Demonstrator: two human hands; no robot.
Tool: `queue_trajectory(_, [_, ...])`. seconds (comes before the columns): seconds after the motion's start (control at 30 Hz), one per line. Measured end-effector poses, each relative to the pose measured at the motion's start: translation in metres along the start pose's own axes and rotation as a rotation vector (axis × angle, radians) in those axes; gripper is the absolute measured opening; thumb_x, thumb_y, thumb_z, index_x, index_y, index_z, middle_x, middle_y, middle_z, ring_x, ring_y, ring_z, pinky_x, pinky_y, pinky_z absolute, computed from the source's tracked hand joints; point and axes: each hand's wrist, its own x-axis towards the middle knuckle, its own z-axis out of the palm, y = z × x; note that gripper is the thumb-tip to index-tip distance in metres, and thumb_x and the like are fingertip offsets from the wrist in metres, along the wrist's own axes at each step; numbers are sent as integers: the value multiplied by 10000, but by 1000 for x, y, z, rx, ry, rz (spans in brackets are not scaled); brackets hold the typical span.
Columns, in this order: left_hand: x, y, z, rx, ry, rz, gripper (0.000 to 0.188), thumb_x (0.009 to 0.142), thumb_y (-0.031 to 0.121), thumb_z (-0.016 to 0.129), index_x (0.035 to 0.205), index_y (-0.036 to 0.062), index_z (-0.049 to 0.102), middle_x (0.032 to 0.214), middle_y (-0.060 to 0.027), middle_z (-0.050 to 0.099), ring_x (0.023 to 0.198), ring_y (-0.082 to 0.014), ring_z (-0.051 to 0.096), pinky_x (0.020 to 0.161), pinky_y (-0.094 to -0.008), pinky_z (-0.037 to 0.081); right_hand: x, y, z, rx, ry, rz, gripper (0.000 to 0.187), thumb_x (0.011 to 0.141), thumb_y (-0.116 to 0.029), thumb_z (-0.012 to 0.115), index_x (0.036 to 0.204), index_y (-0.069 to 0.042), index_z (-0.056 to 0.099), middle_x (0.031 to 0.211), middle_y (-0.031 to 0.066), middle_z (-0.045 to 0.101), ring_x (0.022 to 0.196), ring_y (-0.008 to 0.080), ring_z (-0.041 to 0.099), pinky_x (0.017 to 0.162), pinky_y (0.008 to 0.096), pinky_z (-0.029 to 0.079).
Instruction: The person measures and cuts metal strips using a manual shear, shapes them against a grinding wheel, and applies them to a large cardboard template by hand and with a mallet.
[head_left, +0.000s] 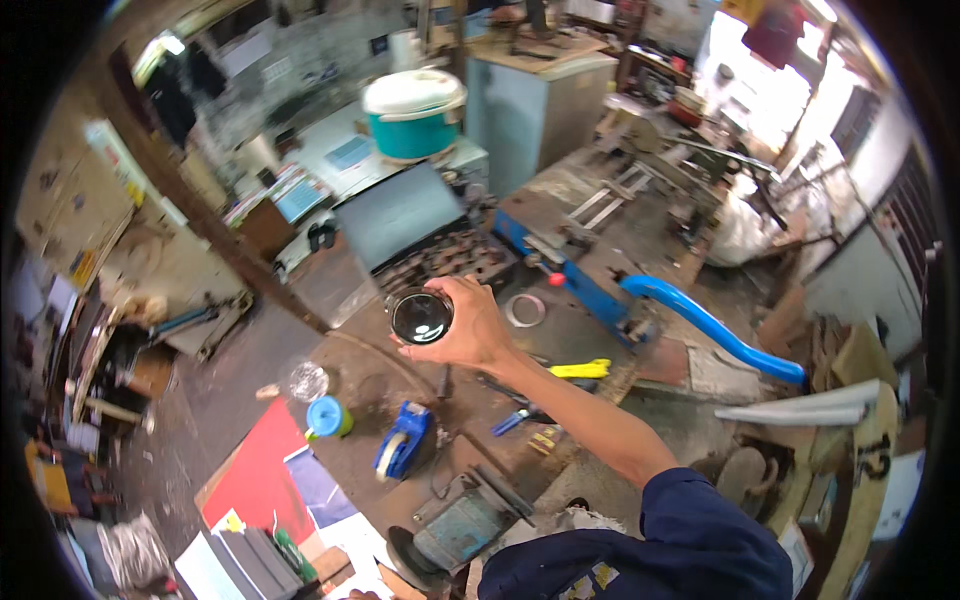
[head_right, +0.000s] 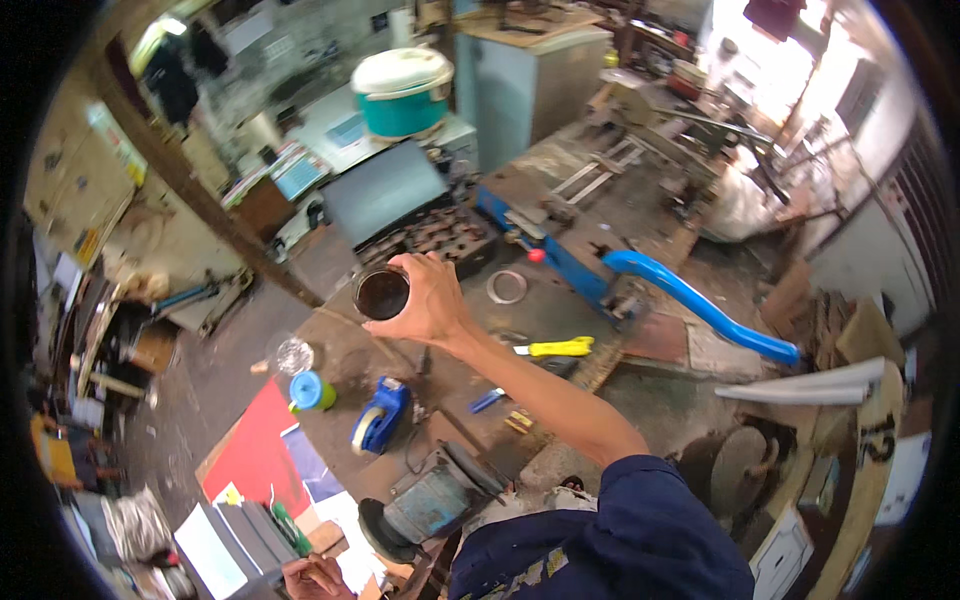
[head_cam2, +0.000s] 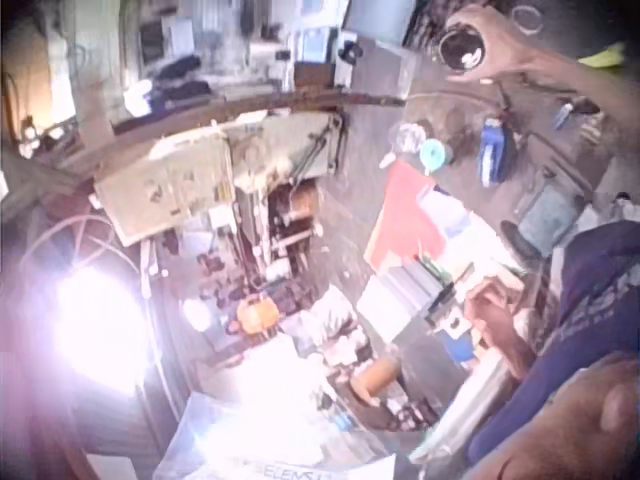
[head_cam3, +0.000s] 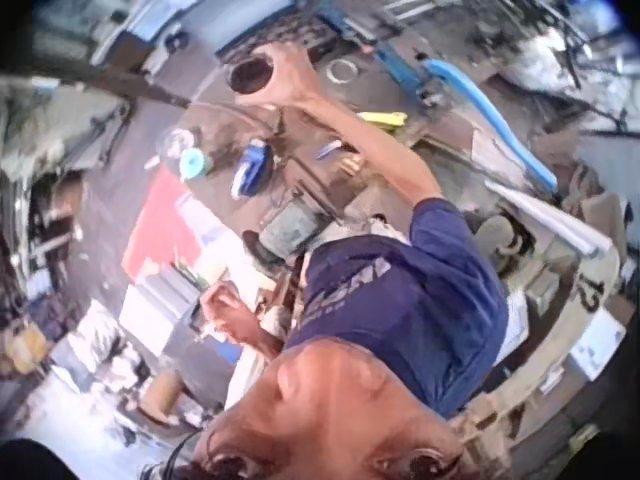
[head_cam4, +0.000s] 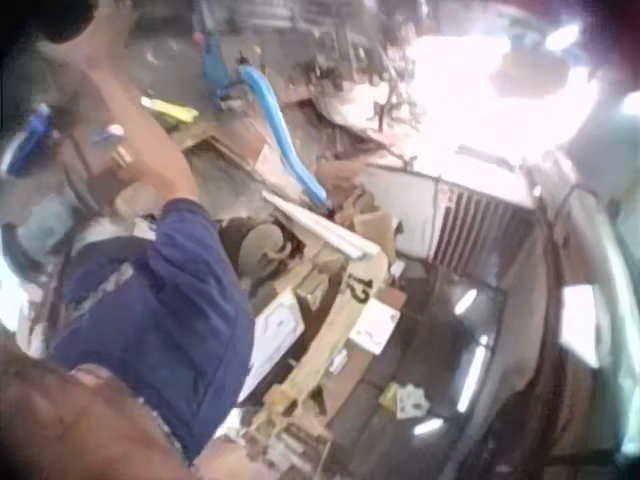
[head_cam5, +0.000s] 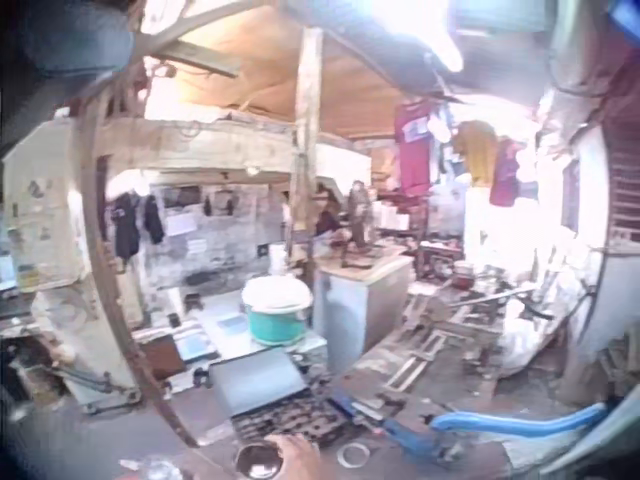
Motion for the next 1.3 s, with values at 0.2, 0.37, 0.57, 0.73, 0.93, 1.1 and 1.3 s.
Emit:
queue_trajectory(0.2, [-3,-46,-51,298,102,44,701,833,433,748,1284,-48,510,1231,-185,562,1185,-305,520,1070,-484,382,-75,-17,-153,-151,180,36,752,529,-462,916,1093,-46,643,1019,119,684,992,294,615,915,411,436])
queue_trajectory(0.37, [12,-60,1,-49,-351,143,792,871,552,675,1331,-64,484,1035,-166,592,935,-273,514,826,-403,397,-192,-29,-282,-311,318,167,715,548,-443,906,1082,-47,642,1039,118,683,1006,302,612,905,416,433])
queue_trajectory(0.57, [17,-93,68,-93,-688,-42,563,935,371,631,1232,-94,520,895,-138,572,866,-271,528,817,-388,435,-358,-69,-397,-427,566,399,703,539,-424,889,1052,-7,650,1021,184,667,991,347,627,937,429,455])
queue_trajectory(0.73, [-57,-129,165,-25,-1008,-190,532,930,327,632,1227,-102,531,889,-138,585,838,-250,536,787,-365,444,-518,-127,-474,-613,764,590,713,532,-418,885,1071,-6,664,994,186,683,983,340,644,953,426,460])
queue_trajectory(0.93, [-146,-151,245,164,-1263,-317,496,925,274,633,1222,-113,544,882,-137,599,805,-224,545,751,-338,454,-684,-190,-534,-837,930,815,734,513,-441,902,1041,22,685,986,201,703,928,298,685,880,394,530])
queue_trajectory(1.1, [-222,-181,287,527,-1612,-205,325,971,244,596,1134,-22,686,841,-69,666,767,-160,587,713,-279,483,-796,-250,-575,-896,1114,999,752,496,-427,920,1035,42,683,997,211,722,917,267,708,845,364,555])
queue_trajectory(1.3, [-241,-306,236,813,-1823,-435,311,965,265,681,1150,17,707,959,-55,706,856,-160,618,780,-302,508,-910,-298,-624,-984,1241,1308,791,519,-365,946,1122,55,655,1052,169,710,977,225,672,901,327,518])
